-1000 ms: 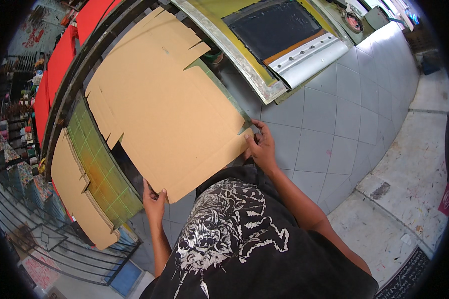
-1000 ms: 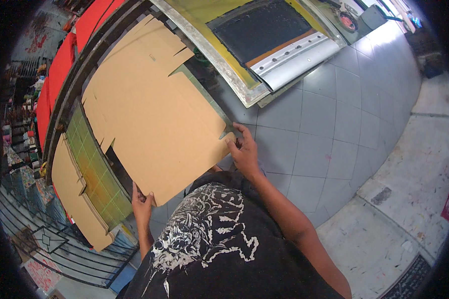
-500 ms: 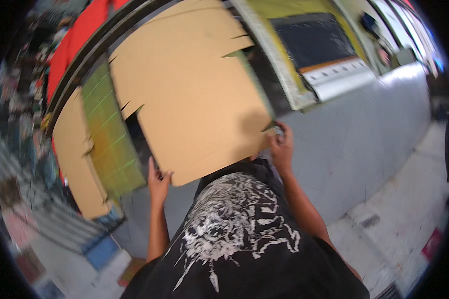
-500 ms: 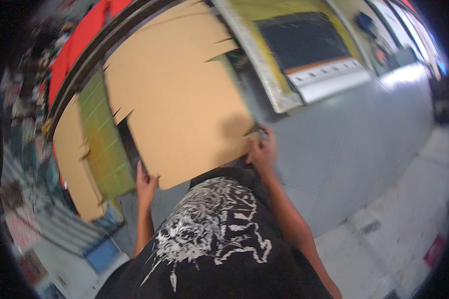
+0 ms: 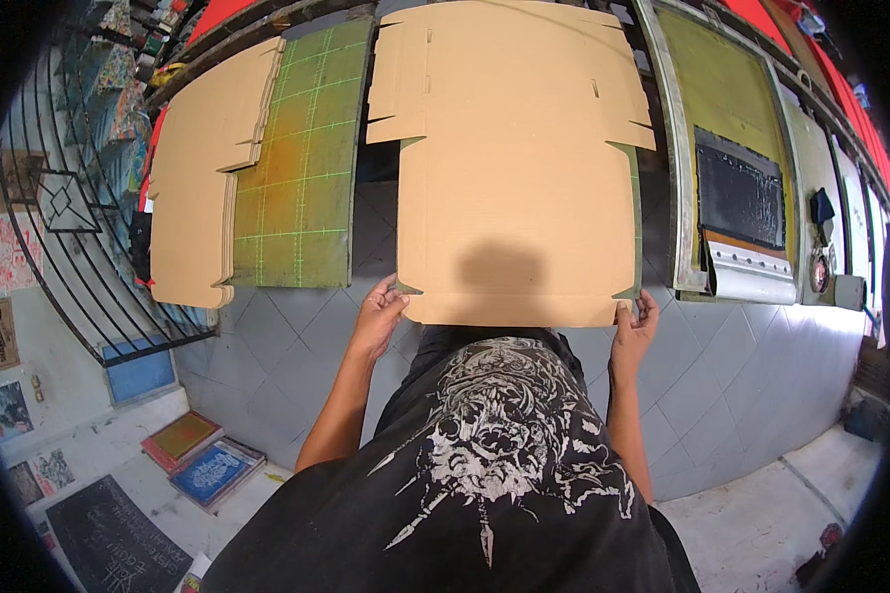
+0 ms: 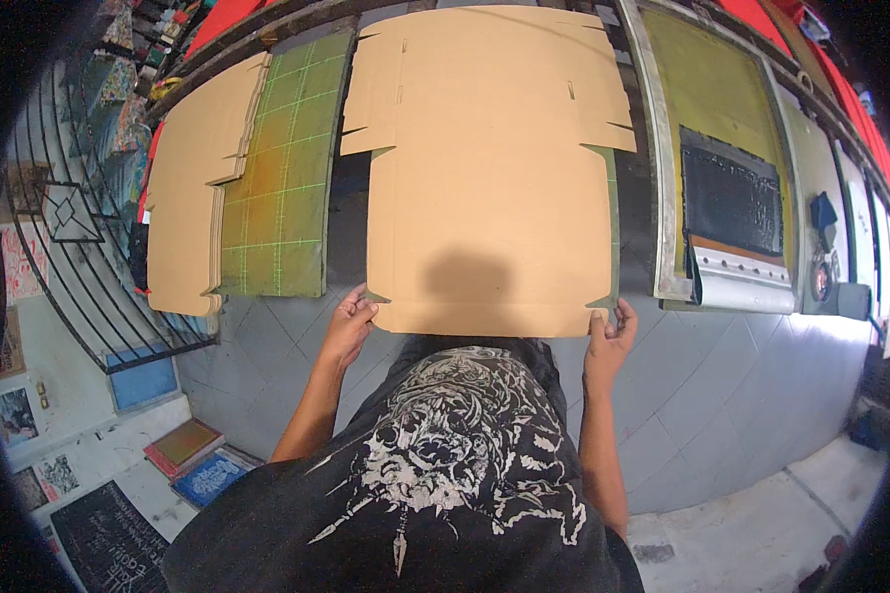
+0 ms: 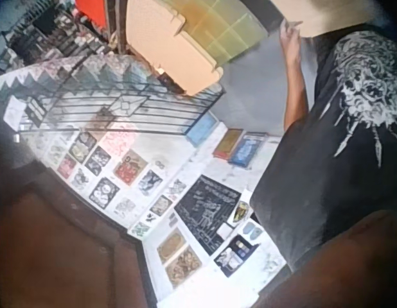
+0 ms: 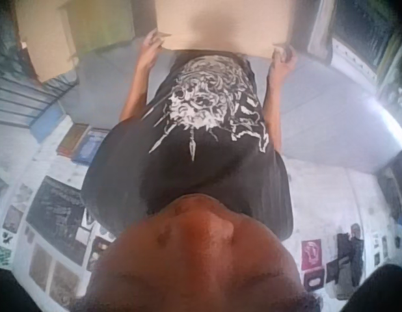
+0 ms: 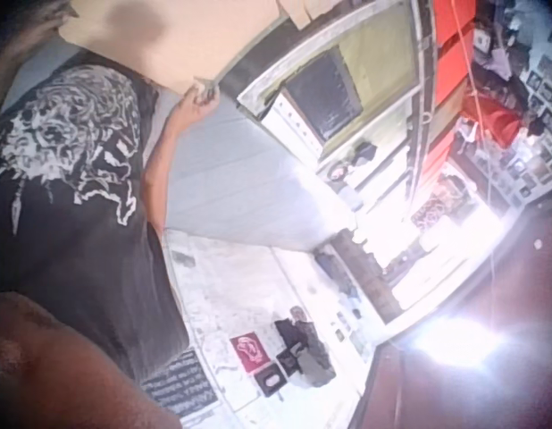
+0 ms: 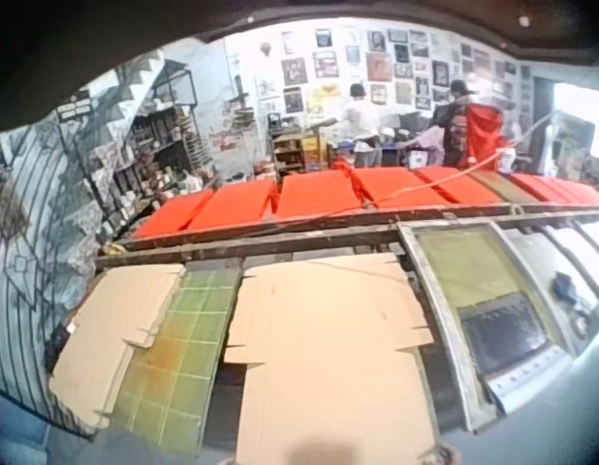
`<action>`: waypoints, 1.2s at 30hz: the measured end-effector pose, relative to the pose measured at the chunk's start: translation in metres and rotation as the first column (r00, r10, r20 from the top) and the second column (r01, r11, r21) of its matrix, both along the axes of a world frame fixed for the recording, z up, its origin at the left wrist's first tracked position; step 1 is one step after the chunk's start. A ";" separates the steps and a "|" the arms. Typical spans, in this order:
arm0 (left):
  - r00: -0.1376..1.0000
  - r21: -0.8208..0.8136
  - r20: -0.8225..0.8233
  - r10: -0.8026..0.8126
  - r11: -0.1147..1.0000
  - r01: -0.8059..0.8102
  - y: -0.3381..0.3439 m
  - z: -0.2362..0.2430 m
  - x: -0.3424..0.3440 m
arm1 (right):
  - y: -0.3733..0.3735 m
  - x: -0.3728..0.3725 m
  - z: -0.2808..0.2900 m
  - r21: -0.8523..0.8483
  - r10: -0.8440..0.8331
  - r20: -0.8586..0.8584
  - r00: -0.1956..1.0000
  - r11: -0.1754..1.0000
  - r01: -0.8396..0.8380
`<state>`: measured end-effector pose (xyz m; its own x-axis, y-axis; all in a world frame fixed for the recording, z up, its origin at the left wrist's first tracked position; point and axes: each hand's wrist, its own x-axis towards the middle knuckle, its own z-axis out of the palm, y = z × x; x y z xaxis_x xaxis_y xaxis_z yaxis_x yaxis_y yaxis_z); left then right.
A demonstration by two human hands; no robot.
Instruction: The person positions cardboard and a white paper sheet on screen printing stations, lowers the printing frame, and presses ink through the screen onto the paper.
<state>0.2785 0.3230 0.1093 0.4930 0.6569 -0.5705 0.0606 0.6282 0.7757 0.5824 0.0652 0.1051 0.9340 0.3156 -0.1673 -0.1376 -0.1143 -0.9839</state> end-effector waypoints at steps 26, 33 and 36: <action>0.999 -0.021 -0.043 0.031 0.999 -0.032 0.007 0.003 -0.001 | -0.002 -0.003 -0.007 0.025 -0.018 0.036 0.999 1.000 0.017; 0.997 -0.002 -0.058 0.056 0.998 -0.056 0.008 -0.002 0.000 | -0.001 -0.003 -0.004 -0.010 -0.012 0.029 1.000 1.000 0.012; 0.995 0.002 -0.075 0.065 0.998 -0.065 0.008 -0.002 0.002 | -0.002 -0.003 -0.006 0.003 -0.012 0.026 1.000 1.000 0.012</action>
